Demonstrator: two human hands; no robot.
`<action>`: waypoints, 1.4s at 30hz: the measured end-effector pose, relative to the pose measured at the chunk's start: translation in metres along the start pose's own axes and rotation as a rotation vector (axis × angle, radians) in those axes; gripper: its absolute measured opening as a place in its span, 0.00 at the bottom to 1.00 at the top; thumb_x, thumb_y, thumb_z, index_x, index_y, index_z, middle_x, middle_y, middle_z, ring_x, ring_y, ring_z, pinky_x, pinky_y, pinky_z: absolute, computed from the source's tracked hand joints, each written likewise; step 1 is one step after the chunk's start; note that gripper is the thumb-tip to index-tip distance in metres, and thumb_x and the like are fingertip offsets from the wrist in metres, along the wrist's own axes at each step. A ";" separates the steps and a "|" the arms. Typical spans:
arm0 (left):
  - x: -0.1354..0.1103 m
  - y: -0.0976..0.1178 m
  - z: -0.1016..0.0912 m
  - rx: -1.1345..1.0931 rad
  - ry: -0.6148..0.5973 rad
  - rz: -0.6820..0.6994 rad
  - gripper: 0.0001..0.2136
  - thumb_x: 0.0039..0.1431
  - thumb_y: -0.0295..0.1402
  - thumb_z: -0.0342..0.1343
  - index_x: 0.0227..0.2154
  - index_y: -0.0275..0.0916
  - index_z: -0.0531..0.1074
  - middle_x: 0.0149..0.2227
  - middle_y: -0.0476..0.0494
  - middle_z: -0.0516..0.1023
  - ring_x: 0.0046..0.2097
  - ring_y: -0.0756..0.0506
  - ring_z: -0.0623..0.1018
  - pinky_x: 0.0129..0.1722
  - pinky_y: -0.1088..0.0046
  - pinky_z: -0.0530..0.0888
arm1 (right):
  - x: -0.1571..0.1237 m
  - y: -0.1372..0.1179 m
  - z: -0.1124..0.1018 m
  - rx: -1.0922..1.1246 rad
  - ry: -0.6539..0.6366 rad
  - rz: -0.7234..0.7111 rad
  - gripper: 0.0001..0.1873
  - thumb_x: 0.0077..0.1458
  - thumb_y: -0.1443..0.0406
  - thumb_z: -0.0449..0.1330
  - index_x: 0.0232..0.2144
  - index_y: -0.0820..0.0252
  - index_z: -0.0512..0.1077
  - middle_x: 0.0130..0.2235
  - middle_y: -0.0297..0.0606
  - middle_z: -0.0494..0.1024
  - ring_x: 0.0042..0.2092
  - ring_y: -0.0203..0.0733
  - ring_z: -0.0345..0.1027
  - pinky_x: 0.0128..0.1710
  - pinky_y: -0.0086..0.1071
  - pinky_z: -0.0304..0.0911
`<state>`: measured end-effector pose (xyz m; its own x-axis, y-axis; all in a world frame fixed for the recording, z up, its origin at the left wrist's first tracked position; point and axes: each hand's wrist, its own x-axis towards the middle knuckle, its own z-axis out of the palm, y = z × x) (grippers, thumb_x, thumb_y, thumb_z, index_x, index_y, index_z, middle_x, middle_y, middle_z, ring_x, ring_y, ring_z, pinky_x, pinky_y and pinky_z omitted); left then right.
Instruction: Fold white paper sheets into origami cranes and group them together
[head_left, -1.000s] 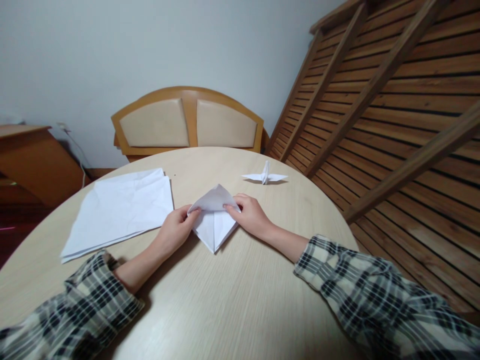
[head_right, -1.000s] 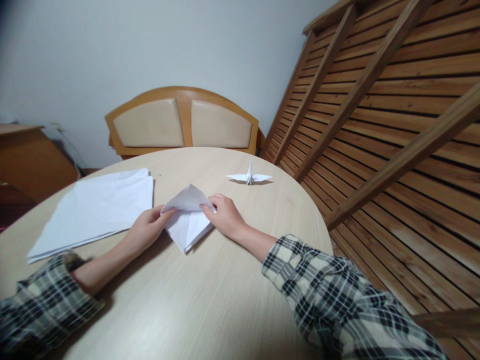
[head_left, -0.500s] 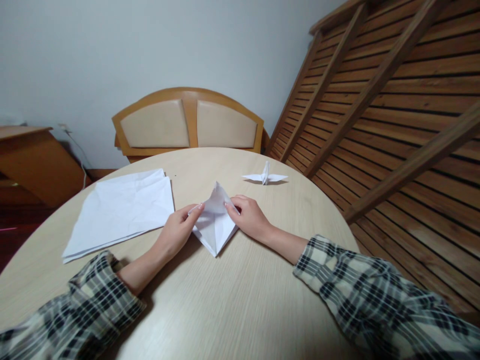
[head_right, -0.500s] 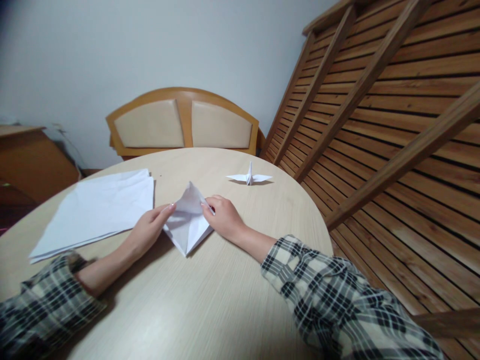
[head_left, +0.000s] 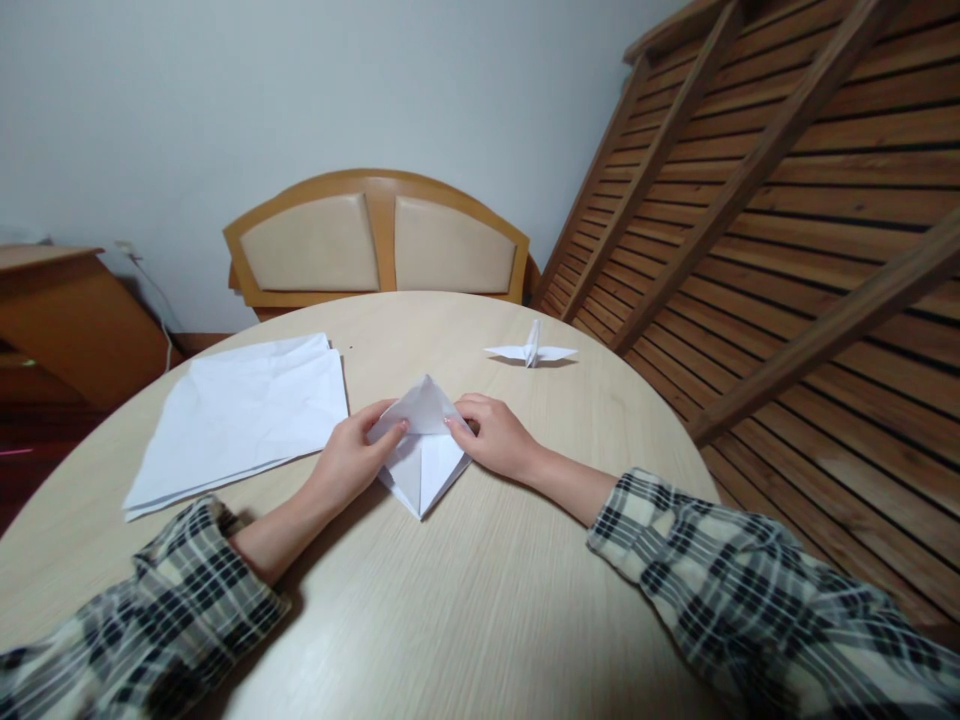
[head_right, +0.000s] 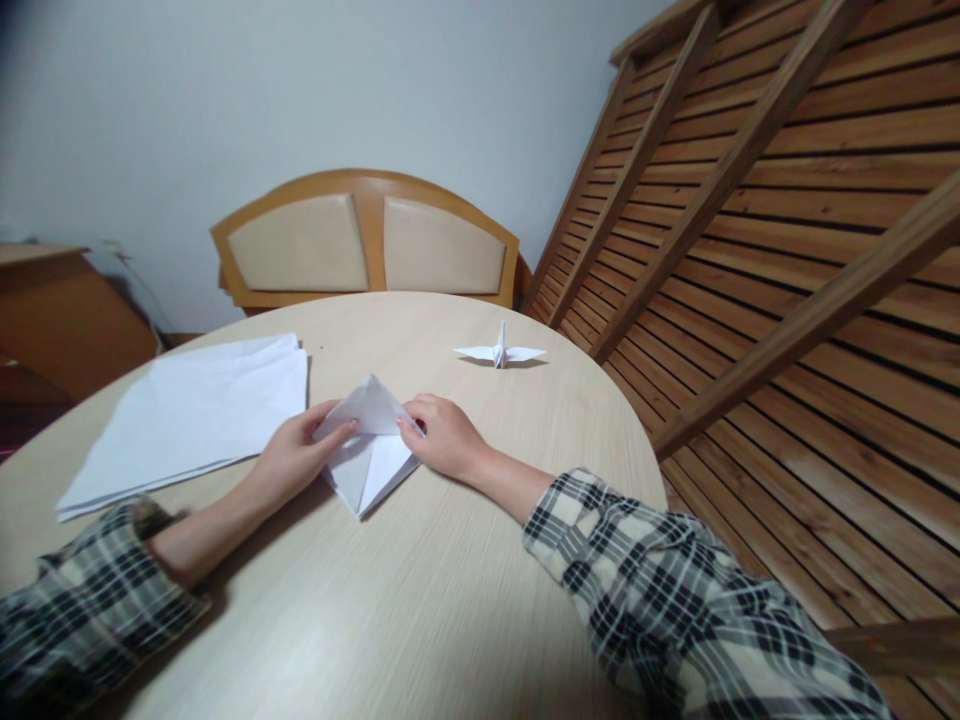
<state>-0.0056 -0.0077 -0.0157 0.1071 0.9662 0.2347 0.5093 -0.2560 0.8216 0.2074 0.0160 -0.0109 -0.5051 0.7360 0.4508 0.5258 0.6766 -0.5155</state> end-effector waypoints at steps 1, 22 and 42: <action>0.000 0.001 0.000 -0.019 0.017 0.023 0.18 0.57 0.41 0.54 0.45 0.35 0.74 0.45 0.37 0.79 0.45 0.39 0.77 0.45 0.62 0.72 | 0.000 0.000 0.000 0.009 -0.012 -0.004 0.13 0.59 0.67 0.52 0.22 0.60 0.65 0.27 0.34 0.66 0.31 0.36 0.61 0.34 0.30 0.55; -0.002 0.009 -0.001 -0.374 0.027 -0.118 0.24 0.66 0.47 0.41 0.58 0.38 0.63 0.41 0.40 0.79 0.45 0.41 0.78 0.48 0.60 0.73 | 0.003 0.008 0.003 0.092 0.095 0.187 0.12 0.55 0.69 0.54 0.20 0.61 0.64 0.24 0.32 0.66 0.29 0.36 0.60 0.32 0.30 0.53; -0.004 0.008 0.002 -0.170 -0.161 -0.001 0.38 0.53 0.42 0.59 0.64 0.35 0.50 0.56 0.31 0.69 0.52 0.36 0.74 0.52 0.54 0.70 | 0.003 0.007 -0.003 0.051 0.177 0.096 0.07 0.53 0.72 0.53 0.29 0.60 0.69 0.31 0.35 0.69 0.34 0.38 0.62 0.36 0.31 0.57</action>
<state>-0.0001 -0.0136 -0.0109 0.2480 0.9556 0.1591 0.3600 -0.2433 0.9007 0.2114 0.0226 -0.0112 -0.3237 0.7924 0.5170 0.5282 0.6047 -0.5961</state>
